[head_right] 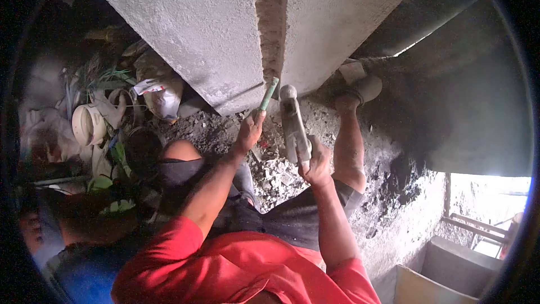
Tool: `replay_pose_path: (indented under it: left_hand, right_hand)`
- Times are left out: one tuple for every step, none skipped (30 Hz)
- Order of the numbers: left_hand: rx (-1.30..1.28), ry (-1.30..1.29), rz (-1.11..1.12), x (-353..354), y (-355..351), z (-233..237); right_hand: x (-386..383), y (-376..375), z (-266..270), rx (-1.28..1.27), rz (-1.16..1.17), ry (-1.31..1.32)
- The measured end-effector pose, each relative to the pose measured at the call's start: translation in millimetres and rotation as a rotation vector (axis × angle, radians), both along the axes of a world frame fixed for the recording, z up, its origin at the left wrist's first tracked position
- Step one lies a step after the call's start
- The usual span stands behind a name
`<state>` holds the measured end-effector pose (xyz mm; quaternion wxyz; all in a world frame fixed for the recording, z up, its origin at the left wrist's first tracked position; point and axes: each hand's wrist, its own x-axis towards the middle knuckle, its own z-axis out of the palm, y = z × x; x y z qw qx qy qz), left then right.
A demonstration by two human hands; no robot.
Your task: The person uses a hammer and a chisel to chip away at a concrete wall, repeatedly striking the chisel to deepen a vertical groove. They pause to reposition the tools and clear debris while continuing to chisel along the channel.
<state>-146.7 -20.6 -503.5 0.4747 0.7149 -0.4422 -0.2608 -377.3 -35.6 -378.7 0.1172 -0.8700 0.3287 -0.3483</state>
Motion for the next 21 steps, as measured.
replay_pose_path:
  left_hand:
    - [-0.005,0.001,-0.011,1.8,-0.6,-2.7]
    - [-0.010,0.002,-0.024,4.0,-1.0,-5.6]
    - [0.105,0.071,-0.039,6.2,-1.4,-2.2]
    - [0.108,0.072,-0.036,7.5,-1.0,-4.0]
    - [-0.004,-0.062,-0.062,7.8,0.1,-7.0]
    - [-0.118,-0.196,-0.091,7.8,1.4,-7.6]
    - [0.008,-0.125,-0.101,9.5,-0.4,-6.8]
    - [0.005,-0.126,-0.096,10.7,-3.1,-6.3]
    - [0.048,-0.051,-0.083,9.5,-3.1,-7.6]
    - [0.091,0.022,-0.073,9.1,-4.9,-9.1]
    - [0.244,0.226,-0.083,8.3,-2.8,25.0]
    - [0.262,0.234,-0.088,5.5,1.5,14.4]
    - [0.187,0.171,-0.080,4.4,1.1,5.4]
    - [0.100,0.102,-0.067,5.8,-3.2,-1.1]
    - [0.146,0.140,-0.049,5.1,-1.6,10.6]
    - [0.146,0.140,-0.049,6.0,-0.8,0.7]
    - [0.038,0.022,-0.069,6.3,-1.4,-17.7]
    - [-0.074,-0.097,-0.090,5.8,-3.9,-10.3]
    - [-0.016,0.033,-0.053,5.7,-3.4,-3.2]
    - [-0.035,0.021,-0.056,12.4,-15.3,5.4]
    - [0.038,0.019,-0.066,14.1,-14.9,3.4]
  right_hand:
    - [10.2,-8.1,-1.7,0.195,0.094,-0.165]
    - [17.6,-8.5,-2.8,0.218,0.053,-0.218]
    - [22.0,-19.9,-18.2,0.354,-0.017,-0.076]
    - [26.8,-33.3,-37.6,0.491,-0.088,0.070]
    - [36.4,-47.2,-43.4,0.483,-0.133,0.168]
    - [43.9,-55.0,-47.5,0.472,-0.181,0.264]
    - [47.6,-54.3,-50.1,0.445,-0.176,0.213]
    - [47.3,-51.7,-51.3,0.442,-0.171,0.212]
    - [45.5,-43.0,-45.2,0.407,-0.128,0.112]
    - [46.9,-37.4,-34.1,0.372,-0.089,0.008]
    - [55.3,-29.0,7.6,0.566,-0.078,-0.130]
    - [52.2,-27.0,2.7,0.208,-0.033,-0.085]
    - [46.9,-24.9,1.4,0.188,-0.001,-0.099]
    - [45.3,-27.3,2.4,0.156,0.037,-0.120]
    - [45.2,-30.7,-14.3,0.156,0.038,-0.120]
    - [44.4,-36.1,-44.0,0.328,-0.056,-0.102]
    - [43.4,-42.5,-58.9,0.496,-0.154,-0.083]
    - [49.4,-60.7,-48.1,0.610,-0.192,0.244]
    - [46.9,-56.0,-48.4,0.542,-0.210,0.221]
    - [54.0,-61.4,-45.9,0.455,-0.220,0.189]
    - [59.5,-56.7,-29.6,0.551,-0.210,0.099]
